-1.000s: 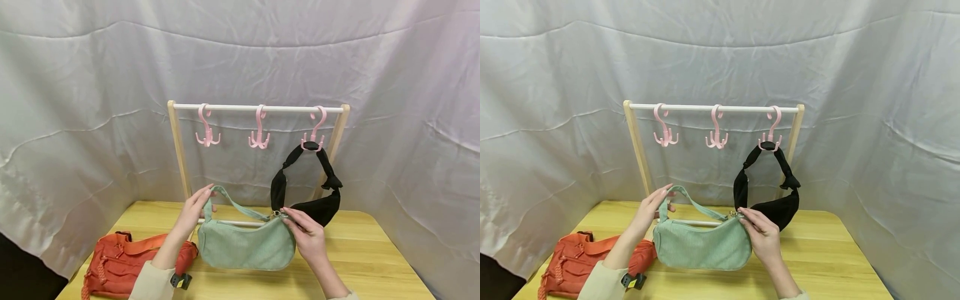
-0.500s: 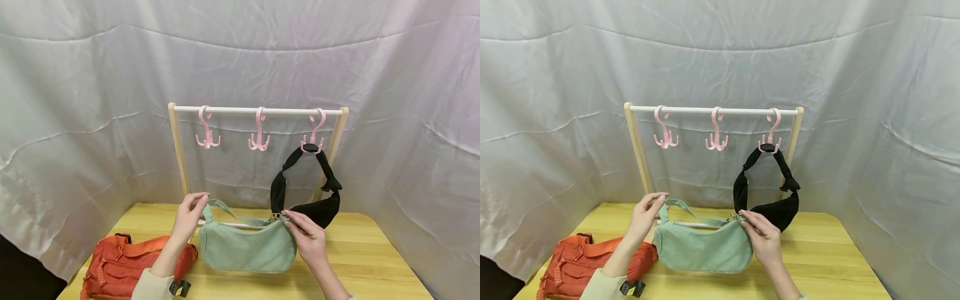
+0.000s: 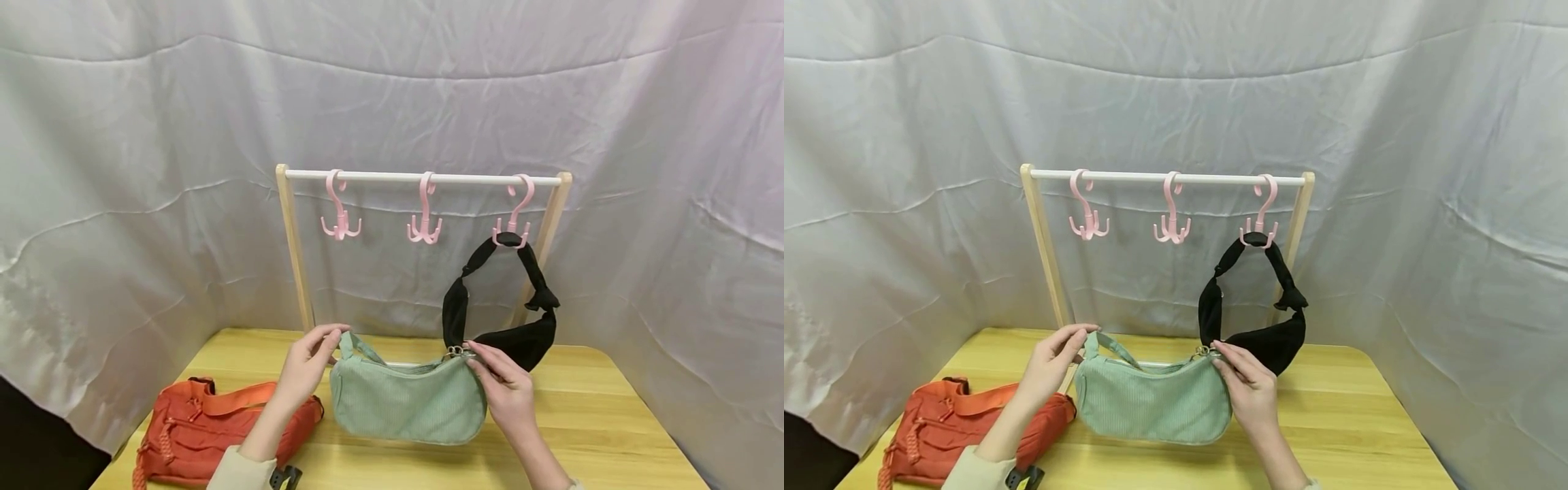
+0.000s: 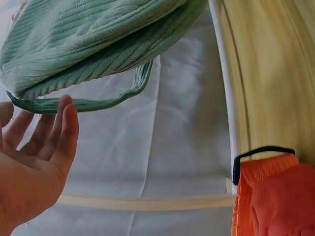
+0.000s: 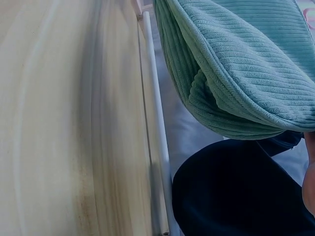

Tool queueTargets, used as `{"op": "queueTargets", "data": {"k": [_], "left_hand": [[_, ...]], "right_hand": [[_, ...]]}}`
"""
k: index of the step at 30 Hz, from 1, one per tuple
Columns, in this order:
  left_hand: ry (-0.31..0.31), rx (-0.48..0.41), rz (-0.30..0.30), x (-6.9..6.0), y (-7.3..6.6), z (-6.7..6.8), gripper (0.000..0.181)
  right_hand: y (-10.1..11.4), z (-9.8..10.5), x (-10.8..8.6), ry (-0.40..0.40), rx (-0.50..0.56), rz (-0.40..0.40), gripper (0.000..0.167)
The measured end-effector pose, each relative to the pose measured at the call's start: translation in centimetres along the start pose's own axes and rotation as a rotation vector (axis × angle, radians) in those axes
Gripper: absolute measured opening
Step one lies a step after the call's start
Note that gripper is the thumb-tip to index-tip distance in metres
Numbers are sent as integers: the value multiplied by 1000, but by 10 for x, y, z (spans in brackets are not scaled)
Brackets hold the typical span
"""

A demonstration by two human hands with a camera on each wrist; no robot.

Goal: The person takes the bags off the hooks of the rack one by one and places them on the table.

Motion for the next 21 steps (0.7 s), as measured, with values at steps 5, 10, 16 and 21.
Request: {"op": "queueTargets", "data": {"k": [5, 10, 16, 21], "left_hand": [[113, 99, -79, -8, -6, -7, 31], [204, 179, -136, -15, -8, -12, 40], [235, 199, -110, -20, -4, -14, 53], [240, 153, -64, -23, -1, -12, 49]], "right_hand": [[-1, 1, -2, -11, -23, -21, 40], [-4, 2, -3, -24, -45, -51, 38], [-7, 3, -5, -34, -61, -76, 38], [-13, 2, -7, -27, -62, -128, 38]]}}
Point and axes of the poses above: each hand's wrist, its own x-axis towards the middle knuckle, its own z-axis out of the back of the hand, y = z × x, the point moved 10 cm from there along x, towards the middle knuckle, and after that the axes turned 6 degrees about -x, right-handed, at the moved point
